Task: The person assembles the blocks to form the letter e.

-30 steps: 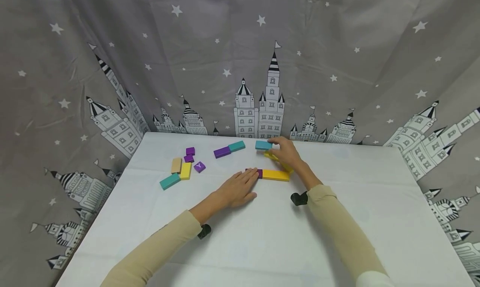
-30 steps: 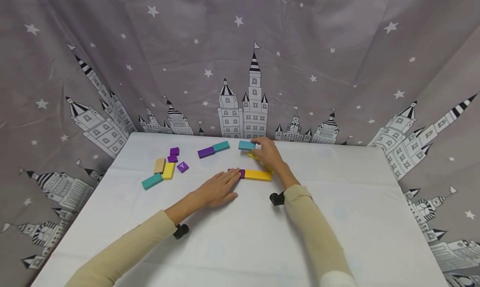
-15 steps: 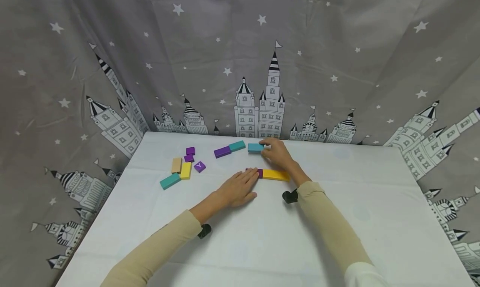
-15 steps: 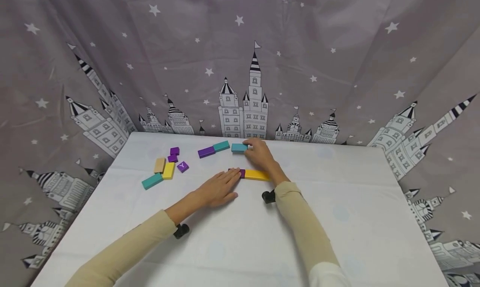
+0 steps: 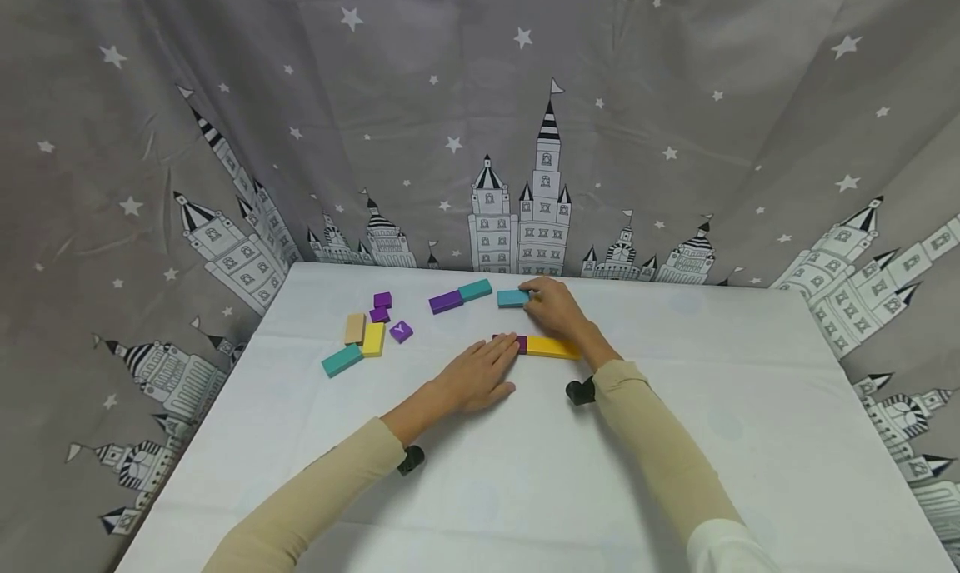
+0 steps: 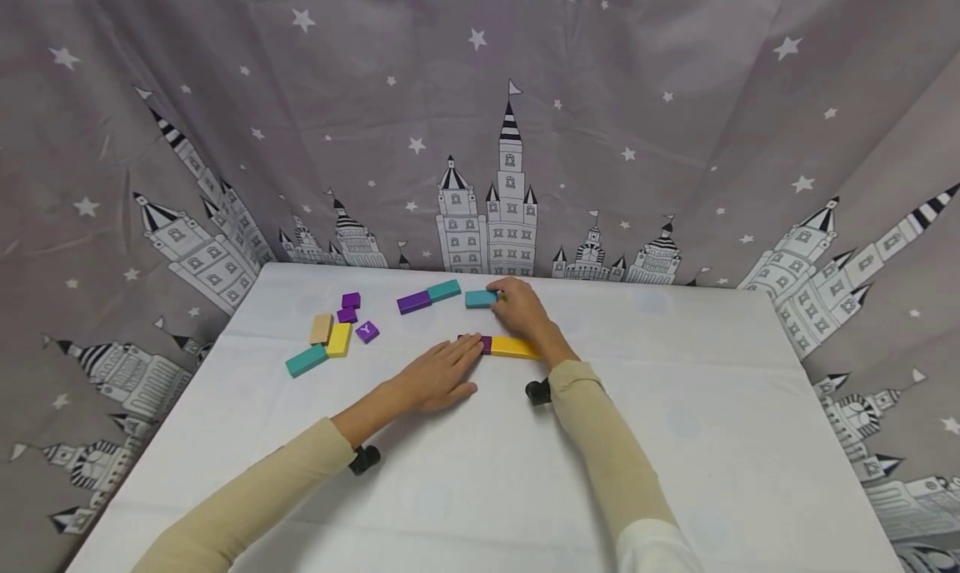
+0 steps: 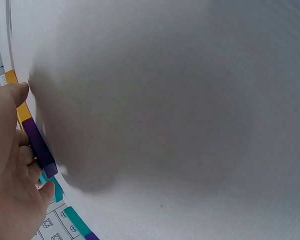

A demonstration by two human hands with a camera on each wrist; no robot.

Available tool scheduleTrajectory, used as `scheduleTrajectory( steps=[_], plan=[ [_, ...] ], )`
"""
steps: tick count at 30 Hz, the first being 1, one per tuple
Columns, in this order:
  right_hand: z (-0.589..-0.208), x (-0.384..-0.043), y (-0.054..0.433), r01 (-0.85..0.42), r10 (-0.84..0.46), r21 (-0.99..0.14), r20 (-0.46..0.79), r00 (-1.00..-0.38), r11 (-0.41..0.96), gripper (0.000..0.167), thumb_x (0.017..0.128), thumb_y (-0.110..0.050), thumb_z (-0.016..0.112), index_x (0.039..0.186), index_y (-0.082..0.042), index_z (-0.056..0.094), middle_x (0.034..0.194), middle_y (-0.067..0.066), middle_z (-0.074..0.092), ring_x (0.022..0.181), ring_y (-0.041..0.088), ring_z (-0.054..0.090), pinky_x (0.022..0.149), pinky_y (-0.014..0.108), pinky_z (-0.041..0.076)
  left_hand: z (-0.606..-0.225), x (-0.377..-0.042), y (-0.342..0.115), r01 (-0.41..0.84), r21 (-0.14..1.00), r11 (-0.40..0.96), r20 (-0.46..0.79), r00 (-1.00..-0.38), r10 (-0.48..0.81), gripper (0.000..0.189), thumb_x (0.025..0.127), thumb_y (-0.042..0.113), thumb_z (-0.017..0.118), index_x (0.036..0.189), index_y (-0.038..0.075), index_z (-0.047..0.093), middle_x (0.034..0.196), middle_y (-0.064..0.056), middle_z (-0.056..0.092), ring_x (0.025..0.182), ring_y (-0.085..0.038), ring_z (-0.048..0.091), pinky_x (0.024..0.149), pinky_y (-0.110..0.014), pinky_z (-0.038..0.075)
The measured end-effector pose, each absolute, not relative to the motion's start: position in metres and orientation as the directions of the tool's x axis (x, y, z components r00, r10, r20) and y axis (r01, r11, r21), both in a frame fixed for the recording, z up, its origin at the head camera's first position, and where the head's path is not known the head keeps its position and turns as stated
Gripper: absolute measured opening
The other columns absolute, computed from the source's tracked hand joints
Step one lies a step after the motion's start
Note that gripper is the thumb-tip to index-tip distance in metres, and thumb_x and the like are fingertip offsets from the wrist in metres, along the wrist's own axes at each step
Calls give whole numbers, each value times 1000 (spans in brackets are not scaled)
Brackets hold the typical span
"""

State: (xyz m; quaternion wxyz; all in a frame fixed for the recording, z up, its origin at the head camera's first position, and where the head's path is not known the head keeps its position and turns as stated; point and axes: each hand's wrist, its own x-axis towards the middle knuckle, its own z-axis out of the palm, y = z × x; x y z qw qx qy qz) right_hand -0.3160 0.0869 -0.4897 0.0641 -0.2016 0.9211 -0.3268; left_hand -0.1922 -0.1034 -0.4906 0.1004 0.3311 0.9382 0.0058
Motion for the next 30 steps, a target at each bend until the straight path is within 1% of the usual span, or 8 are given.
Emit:
scheduleTrajectory(
  steps=[8, 13, 30],
  plan=[
    [-492, -318, 86, -349, -435, -596, -1, -900, 723, 37, 97, -8, 63, 134, -4, 62, 140, 12, 57, 133, 28, 47, 114, 42, 33, -493, -193, -104, 620, 62, 782, -176, -765, 620, 73, 105, 47, 44, 158, 4, 21, 165, -11, 14, 150, -24, 14, 120, -43, 18],
    [-493, -318, 86, -349, -438, -595, -6, -899, 724, 37, 97, -7, 63, 134, -4, 62, 139, 13, 58, 132, 29, 48, 114, 43, 33, -494, -193, -104, 620, 63, 782, -176, -765, 620, 73, 104, 48, 44, 158, 4, 21, 165, -11, 14, 150, -24, 14, 120, -43, 18],
    [-494, -320, 87, -334, -439, -598, -32, -898, 728, 38, 97, -11, 64, 134, -5, 62, 139, 13, 58, 132, 29, 48, 114, 44, 33, -493, -192, -103, 611, 61, 789, -195, -768, 610, 73, 105, 48, 43, 159, 5, 19, 165, -9, 13, 151, -23, 12, 120, -42, 16]
  ],
)
